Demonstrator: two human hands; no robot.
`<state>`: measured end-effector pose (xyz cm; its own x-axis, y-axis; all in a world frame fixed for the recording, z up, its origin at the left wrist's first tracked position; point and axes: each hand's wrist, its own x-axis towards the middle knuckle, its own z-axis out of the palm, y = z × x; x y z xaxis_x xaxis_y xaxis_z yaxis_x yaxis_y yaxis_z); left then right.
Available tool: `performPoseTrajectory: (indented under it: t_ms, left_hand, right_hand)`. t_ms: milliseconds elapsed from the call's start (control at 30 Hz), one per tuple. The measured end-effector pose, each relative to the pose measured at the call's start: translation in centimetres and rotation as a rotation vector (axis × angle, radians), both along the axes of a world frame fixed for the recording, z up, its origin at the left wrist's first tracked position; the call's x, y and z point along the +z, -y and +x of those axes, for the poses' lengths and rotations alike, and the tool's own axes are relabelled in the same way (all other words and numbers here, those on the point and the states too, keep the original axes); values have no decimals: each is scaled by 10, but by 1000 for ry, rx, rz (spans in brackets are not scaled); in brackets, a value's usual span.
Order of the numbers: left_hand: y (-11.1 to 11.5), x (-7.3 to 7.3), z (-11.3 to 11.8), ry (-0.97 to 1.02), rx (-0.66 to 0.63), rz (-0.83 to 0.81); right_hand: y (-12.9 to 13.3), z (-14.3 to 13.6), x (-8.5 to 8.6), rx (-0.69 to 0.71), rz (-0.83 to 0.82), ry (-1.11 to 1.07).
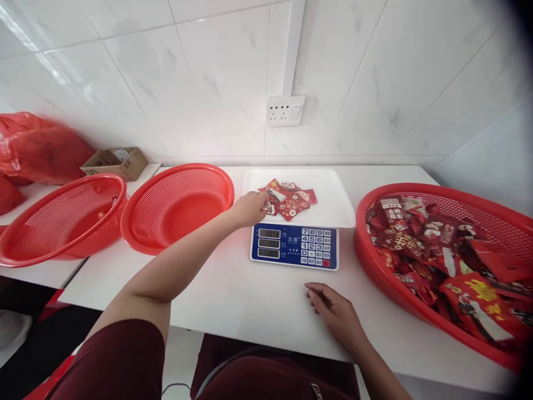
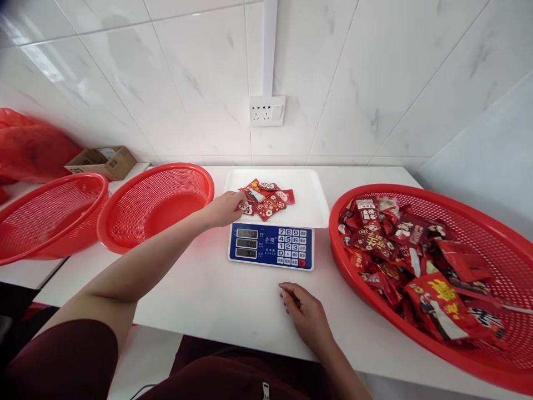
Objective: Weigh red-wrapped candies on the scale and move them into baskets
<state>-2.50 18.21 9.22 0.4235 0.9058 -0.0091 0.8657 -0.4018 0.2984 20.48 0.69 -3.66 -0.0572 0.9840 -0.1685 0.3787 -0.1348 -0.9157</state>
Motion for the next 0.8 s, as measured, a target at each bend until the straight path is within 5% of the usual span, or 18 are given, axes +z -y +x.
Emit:
performPoseTrajectory:
  t_ms: [200, 467, 633, 800]
  left_hand:
    - [1, 9, -6, 56, 37, 37]
    - [32, 42, -83, 154, 417, 317]
    - [67, 22, -75, 270, 349, 403]
    - [84, -11, -31, 568, 96, 446]
  right_hand:
    - [0, 2, -1, 13, -9, -5]
    - [-1, 1, 1, 38, 5, 0]
    - [-14, -4, 28, 84, 2, -57]
    - [-70, -13, 77, 94, 403, 264]
